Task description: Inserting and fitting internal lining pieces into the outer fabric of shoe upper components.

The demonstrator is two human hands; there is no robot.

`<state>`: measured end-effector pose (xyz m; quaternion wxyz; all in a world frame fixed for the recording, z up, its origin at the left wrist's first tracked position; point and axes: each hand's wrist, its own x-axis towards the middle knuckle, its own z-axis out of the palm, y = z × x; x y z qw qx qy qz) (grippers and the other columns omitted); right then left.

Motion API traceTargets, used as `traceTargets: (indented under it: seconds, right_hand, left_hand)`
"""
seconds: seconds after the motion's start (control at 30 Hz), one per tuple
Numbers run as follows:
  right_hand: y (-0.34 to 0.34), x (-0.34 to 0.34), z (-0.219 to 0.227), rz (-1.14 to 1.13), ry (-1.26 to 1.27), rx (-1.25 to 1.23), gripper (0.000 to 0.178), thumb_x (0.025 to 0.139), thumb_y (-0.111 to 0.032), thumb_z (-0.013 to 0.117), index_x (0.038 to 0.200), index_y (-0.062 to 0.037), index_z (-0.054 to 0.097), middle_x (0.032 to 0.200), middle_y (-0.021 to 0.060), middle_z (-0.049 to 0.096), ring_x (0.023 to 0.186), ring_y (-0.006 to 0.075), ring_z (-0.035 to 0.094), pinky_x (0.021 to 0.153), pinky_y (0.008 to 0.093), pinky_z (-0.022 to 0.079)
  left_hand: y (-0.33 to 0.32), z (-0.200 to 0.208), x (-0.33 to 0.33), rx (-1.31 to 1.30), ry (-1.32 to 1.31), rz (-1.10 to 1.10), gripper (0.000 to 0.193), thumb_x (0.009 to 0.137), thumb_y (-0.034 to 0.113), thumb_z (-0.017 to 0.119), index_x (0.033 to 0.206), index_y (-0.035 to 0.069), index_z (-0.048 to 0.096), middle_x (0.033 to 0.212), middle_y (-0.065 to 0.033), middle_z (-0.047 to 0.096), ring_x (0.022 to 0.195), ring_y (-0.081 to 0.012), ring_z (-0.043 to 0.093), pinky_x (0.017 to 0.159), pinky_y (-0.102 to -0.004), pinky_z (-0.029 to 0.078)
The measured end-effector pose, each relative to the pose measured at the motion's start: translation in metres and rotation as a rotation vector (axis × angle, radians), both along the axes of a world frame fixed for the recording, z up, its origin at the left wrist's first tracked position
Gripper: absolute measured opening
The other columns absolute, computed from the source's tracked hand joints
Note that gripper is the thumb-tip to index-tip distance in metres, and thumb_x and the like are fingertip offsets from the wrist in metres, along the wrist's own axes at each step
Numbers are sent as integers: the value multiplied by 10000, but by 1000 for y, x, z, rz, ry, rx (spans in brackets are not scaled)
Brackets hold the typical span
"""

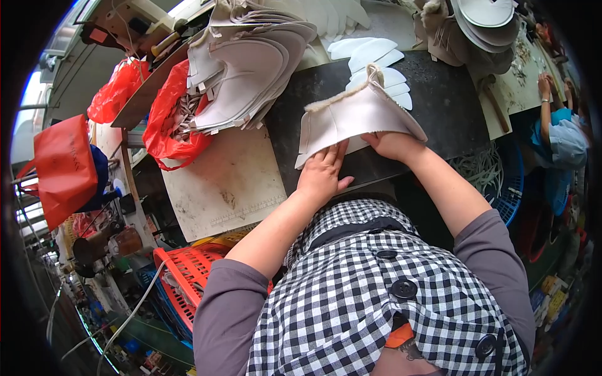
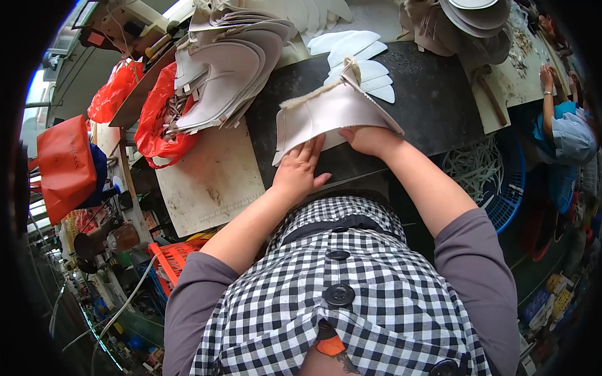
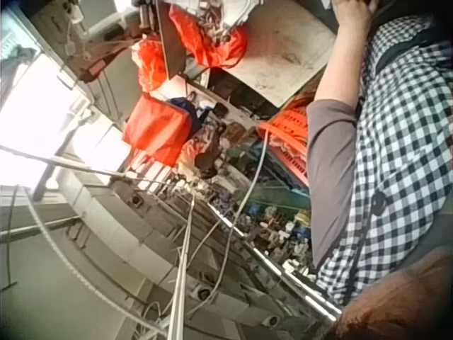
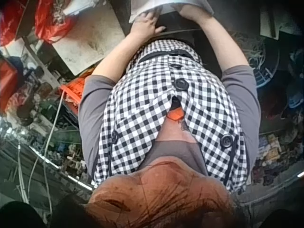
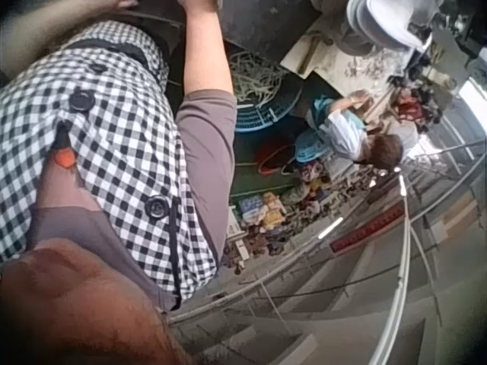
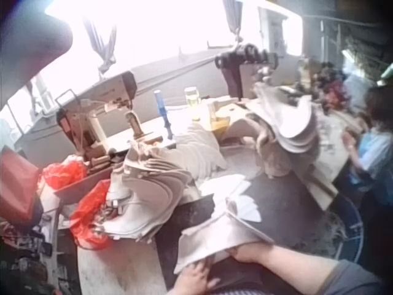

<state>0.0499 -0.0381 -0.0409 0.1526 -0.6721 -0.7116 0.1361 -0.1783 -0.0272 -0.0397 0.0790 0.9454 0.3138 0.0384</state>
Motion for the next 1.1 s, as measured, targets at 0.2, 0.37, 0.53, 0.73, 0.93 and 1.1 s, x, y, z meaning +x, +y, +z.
traceTargets:
  seconds: [0.2,0.37,0.53,0.73,0.93,1.1]
  right_hand:
    - [-26,-3,-7,122,-161,114,330,879,-222,552,1183,-120,630,1088,121,660,1047,323,622,870,447,493]
    - [-75,-27,42,319,43,-94,369,790,-119,612,1159,-110,636,864,93,644,761,272,647,646,389,531]
    - [-17,-46,65,259,-91,336,567,739,-57,618,1301,-70,539,1259,126,563,1241,289,481,1120,475,284]
    - [1,-25,27,350,70,256,483,718,-119,684,1190,-44,613,1238,94,603,1194,267,524,1039,437,389]
    - [8,-48,33,351,14,206,343,766,-165,635,1095,-76,670,1145,83,640,1130,243,561,972,398,438]
    - [9,9,14,650,173,200,269,851,-125,622,1112,-117,686,1264,57,612,1222,260,528,1039,399,412]
  left_hand:
    - [-2,14,18,-53,182,52,872,779,510,652,1489,142,305,1403,-160,364,1287,-355,367,1046,-466,348]
    - [-8,5,17,-25,145,46,736,788,448,635,1397,92,426,1355,-144,421,1226,-331,421,1009,-446,387]
    - [-7,-2,6,-118,-139,59,555,782,241,625,1283,35,507,1244,-146,490,1120,-312,505,952,-418,455]
    - [-7,27,-27,-57,-508,-351,527,793,27,593,1315,36,522,1408,-170,418,1319,-337,435,1087,-406,387]
    - [8,-1,1,-291,-539,354,741,768,89,666,1439,46,356,1505,-149,318,1397,-346,314,1139,-421,307]
    - [18,10,-21,-192,-122,97,706,856,193,593,1494,125,300,1576,-68,231,1455,-292,196,1175,-417,204]
